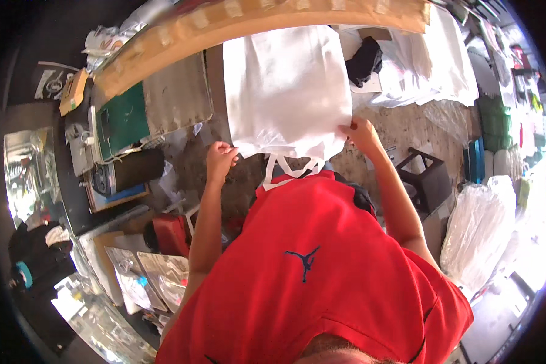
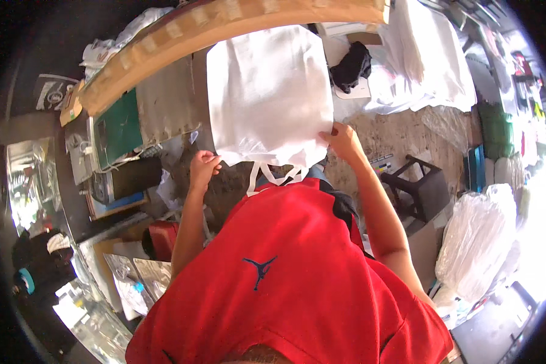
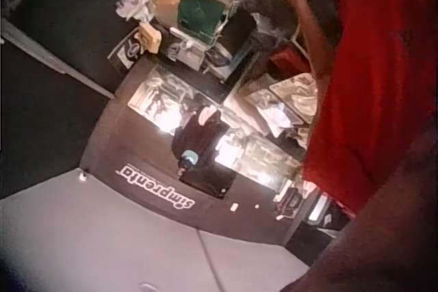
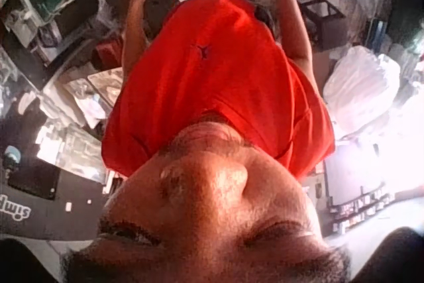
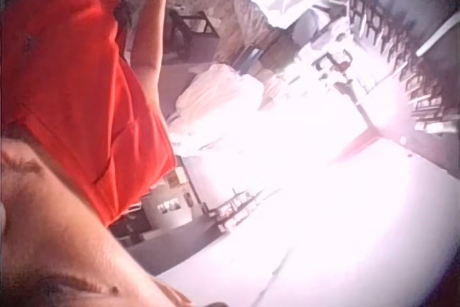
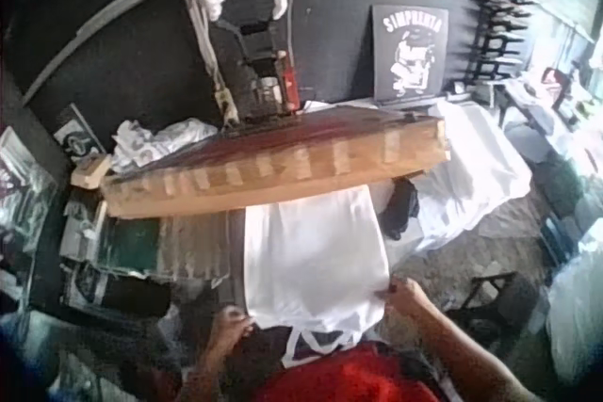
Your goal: The person heat presses printed designs onto tote bags by placing each bag onto the heat press machine, positioning a transfer sheet on top, pressing the machine down, and rubbing the transfer with a cloth before setting the bags aside.
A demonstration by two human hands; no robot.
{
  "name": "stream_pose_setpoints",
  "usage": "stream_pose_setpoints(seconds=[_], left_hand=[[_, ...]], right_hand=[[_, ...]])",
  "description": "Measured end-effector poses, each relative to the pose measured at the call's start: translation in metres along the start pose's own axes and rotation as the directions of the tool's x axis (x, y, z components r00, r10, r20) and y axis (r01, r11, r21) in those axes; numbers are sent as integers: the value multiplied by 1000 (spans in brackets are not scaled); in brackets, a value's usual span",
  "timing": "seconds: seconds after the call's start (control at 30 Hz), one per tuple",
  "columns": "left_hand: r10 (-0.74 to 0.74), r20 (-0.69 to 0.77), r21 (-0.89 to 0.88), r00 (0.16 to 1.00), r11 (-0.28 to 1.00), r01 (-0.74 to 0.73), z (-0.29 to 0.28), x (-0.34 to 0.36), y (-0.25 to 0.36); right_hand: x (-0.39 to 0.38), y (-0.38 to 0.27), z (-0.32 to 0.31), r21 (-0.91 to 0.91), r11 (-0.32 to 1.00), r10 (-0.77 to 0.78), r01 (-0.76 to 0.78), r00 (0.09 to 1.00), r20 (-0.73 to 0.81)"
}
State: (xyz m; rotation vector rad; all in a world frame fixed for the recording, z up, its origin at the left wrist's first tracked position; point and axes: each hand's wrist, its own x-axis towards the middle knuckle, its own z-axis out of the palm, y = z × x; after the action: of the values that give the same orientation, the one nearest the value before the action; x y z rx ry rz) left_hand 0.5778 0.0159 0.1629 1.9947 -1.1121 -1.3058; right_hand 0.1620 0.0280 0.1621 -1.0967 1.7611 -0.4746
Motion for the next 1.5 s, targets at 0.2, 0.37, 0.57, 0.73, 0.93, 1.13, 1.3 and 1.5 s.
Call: stream_pose_setpoints(seconds=[0.2, 0.37, 0.57, 0.73, 0.93, 1.13, 1.3, 1.5], left_hand=[[40, 111, -89, 993, 996, -31, 15, 3, -1], [93, -59, -121, 994, 988, -100, 8, 32, 14], [242, -90, 172, 966, 959, -225, 6, 41, 11], [270, -153, 148, 951, 957, -248, 12, 60, 20], [217, -123, 170, 968, 966, -194, 4, 71, 21], [196, -147, 114, 970, 977, -180, 6, 72, 16], [264, -164, 155, 951, 959, -239, 8, 75, 11], [229, -154, 184, 961, 962, -200, 8, 72, 17]], right_hand=[[39, -26, -2, -39, 999, -37, 29, 976, -217], [76, -27, -8, -187, 982, -82, 37, 967, -241], [74, -17, 0, -32, 995, -104, 99, 940, -324], [64, -26, -1, -37, 994, -107, 101, 951, -291], [62, -27, 2, 1, 999, -49, 50, 973, -227], [68, -20, 4, 41, 995, -76, 92, 955, -286], [69, -20, 6, 2, 997, -72, 76, 954, -292], [72, -15, 9, -9, 993, -113, 116, 940, -323]])
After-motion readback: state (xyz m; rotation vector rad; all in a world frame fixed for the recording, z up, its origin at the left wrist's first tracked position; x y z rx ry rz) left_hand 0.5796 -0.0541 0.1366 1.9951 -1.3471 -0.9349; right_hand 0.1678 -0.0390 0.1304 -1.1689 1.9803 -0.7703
